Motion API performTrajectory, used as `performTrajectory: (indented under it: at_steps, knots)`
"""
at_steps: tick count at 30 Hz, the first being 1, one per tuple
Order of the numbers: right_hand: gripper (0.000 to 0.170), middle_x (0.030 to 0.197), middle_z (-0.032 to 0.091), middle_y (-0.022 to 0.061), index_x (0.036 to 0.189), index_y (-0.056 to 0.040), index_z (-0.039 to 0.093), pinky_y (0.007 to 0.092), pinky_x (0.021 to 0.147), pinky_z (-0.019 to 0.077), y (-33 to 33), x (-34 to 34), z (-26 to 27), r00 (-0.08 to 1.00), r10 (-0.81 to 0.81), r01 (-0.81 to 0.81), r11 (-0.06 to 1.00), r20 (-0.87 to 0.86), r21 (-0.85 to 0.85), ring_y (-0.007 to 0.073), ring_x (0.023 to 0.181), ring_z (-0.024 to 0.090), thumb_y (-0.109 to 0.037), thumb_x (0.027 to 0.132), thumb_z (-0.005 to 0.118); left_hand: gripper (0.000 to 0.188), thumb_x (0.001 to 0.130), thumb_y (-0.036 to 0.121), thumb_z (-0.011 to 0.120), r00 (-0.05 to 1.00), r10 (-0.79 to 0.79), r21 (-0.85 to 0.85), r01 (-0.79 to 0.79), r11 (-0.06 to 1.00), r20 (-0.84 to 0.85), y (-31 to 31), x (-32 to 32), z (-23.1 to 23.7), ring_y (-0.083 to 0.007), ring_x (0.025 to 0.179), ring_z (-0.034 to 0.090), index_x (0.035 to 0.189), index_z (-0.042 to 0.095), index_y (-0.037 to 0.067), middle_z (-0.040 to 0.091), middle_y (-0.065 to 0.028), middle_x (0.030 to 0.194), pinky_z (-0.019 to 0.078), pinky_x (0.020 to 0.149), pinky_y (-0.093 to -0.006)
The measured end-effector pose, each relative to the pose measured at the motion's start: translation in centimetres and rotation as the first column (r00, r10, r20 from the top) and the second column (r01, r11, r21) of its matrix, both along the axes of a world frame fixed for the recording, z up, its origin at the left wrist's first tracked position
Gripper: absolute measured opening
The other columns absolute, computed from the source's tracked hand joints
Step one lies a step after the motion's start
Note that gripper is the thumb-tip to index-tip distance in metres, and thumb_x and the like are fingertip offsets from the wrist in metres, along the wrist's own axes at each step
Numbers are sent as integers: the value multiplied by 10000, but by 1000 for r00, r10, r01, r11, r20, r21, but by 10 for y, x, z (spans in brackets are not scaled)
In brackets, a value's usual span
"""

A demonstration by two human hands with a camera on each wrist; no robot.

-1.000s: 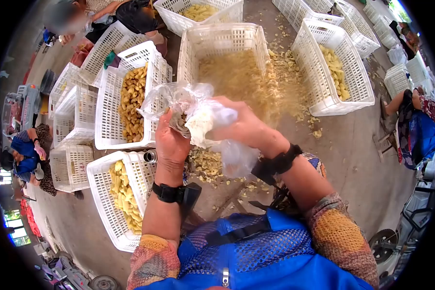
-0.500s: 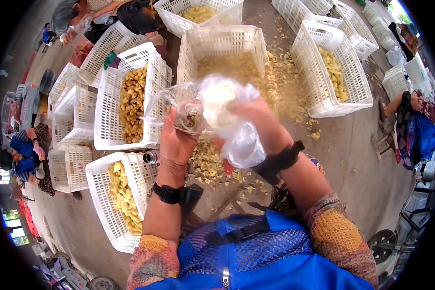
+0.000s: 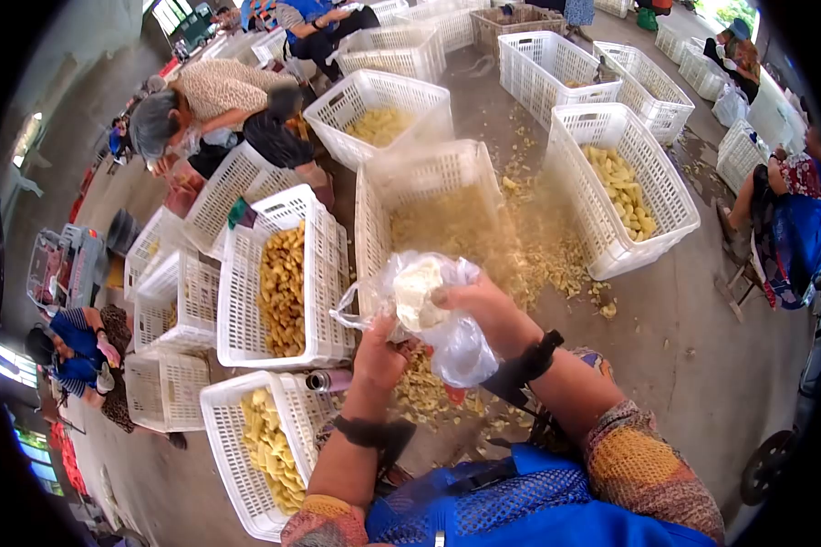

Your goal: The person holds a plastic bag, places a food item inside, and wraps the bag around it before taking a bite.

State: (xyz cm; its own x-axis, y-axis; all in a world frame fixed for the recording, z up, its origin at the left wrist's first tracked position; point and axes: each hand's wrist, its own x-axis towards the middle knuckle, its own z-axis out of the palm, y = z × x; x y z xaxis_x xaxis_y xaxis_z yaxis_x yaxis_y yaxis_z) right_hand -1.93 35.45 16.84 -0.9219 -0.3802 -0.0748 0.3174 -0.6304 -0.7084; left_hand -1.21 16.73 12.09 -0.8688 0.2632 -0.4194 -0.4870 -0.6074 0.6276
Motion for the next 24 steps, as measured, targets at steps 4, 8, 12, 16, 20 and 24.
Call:
performTrajectory:
  at_steps: [4,8,12,16,20,24]
  knots:
    - [416,1080,608,72,1219,5,502,293,842,460,3,1,9,1000,-15,15,1000,-8,-5,150,960,584,-74,817,576,452,848,219,603,1000,-13,-40,13,999,-2,-4,1,-6,-192,1057,559,1274,465,159,555,-20,1207,517,803,-358]
    - [402,1080,609,68,1209,11,506,293,839,465,1,-1,11,999,-36,36,999,-21,22,147,964,585,-75,823,576,452,812,219,634,1000,-5,-54,4,999,-13,-10,-2,-10,-198,1056,559,1238,494,162,561,-13,1191,520,795,-367]
    - [376,1064,614,62,1192,13,526,283,823,472,-1,-4,11,998,-52,53,997,-19,61,138,950,589,-69,827,567,415,792,157,625,991,127,26,-125,992,-51,-10,-4,-9,-203,1018,586,1191,519,119,588,-35,1135,536,783,-351]
    - [347,1044,624,58,1161,10,554,275,818,475,1,-3,14,1000,-21,22,998,-11,65,131,935,593,-53,820,572,391,796,83,582,970,225,129,-212,969,-91,-13,-9,-5,-210,1027,594,1179,506,52,589,-72,1118,529,831,-350]
    - [329,1042,632,66,1132,11,572,277,802,492,-3,-5,1,998,-49,51,996,-37,71,136,917,606,-33,807,583,363,817,95,554,944,306,152,-287,946,-121,-24,-16,-12,-213,1027,585,1174,512,41,590,-74,1109,504,866,-364]
    - [316,1023,642,98,1119,29,569,292,763,525,6,-5,23,980,-191,197,973,-59,122,169,889,636,-19,806,577,350,889,190,521,901,424,140,-410,901,-89,-40,-20,-16,-250,1053,565,1202,515,34,578,-108,1155,496,874,-410]
